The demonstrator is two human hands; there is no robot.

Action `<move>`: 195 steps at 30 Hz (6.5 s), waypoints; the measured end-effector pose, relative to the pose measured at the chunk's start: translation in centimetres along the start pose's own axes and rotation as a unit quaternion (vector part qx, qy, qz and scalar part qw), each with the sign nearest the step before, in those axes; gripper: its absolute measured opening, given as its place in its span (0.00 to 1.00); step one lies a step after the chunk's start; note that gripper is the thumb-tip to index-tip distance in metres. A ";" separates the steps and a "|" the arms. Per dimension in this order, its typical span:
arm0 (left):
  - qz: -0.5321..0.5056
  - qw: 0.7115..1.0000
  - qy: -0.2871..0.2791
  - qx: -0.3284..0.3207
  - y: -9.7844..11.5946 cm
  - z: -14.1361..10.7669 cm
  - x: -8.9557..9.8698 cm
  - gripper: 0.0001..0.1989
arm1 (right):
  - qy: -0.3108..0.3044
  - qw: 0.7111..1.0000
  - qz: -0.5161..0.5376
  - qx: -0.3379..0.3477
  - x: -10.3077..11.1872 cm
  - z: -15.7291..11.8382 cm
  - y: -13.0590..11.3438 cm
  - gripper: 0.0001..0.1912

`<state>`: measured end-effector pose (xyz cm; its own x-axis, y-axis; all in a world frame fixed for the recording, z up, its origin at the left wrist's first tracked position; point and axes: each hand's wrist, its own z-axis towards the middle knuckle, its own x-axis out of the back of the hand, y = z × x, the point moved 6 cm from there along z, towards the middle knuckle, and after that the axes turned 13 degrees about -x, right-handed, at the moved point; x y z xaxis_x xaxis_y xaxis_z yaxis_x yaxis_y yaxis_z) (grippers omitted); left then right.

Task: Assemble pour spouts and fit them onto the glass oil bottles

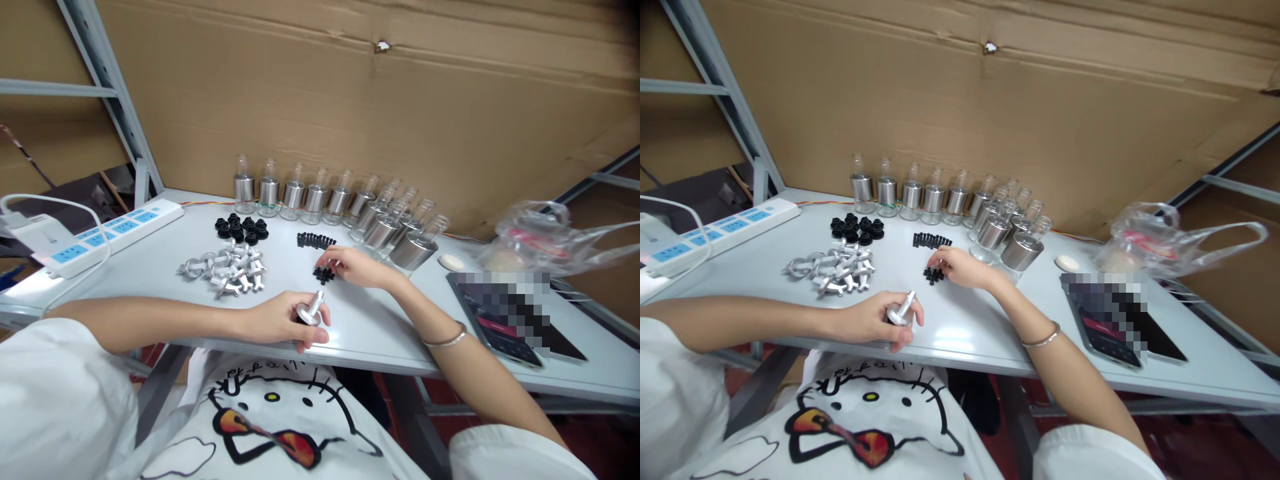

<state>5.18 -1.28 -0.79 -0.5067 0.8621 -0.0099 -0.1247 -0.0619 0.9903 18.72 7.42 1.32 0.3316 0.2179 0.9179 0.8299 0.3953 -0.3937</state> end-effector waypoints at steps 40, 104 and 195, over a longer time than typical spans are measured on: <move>-0.004 1.000 0.014 0.010 0.1 0.2 0.0 0.18 | 0.011 0.995 0.024 0.100 -0.6 -1.1 -3.5 0.07; -0.010 0.999 0.032 -0.030 5.0 0.1 0.3 0.24 | 0.483 0.722 -0.328 0.372 3.6 -8.5 -8.7 0.11; 0.732 0.677 0.028 -0.068 5.3 -2.5 16.7 0.13 | 0.070 0.991 0.054 0.096 -4.4 -0.7 -10.2 0.04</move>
<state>-6.05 11.57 3.99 -0.2024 -0.1944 0.9598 0.4713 -0.8785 -0.0785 9.12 1.84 1.36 0.4844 0.1478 0.8623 0.6897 0.5418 -0.4804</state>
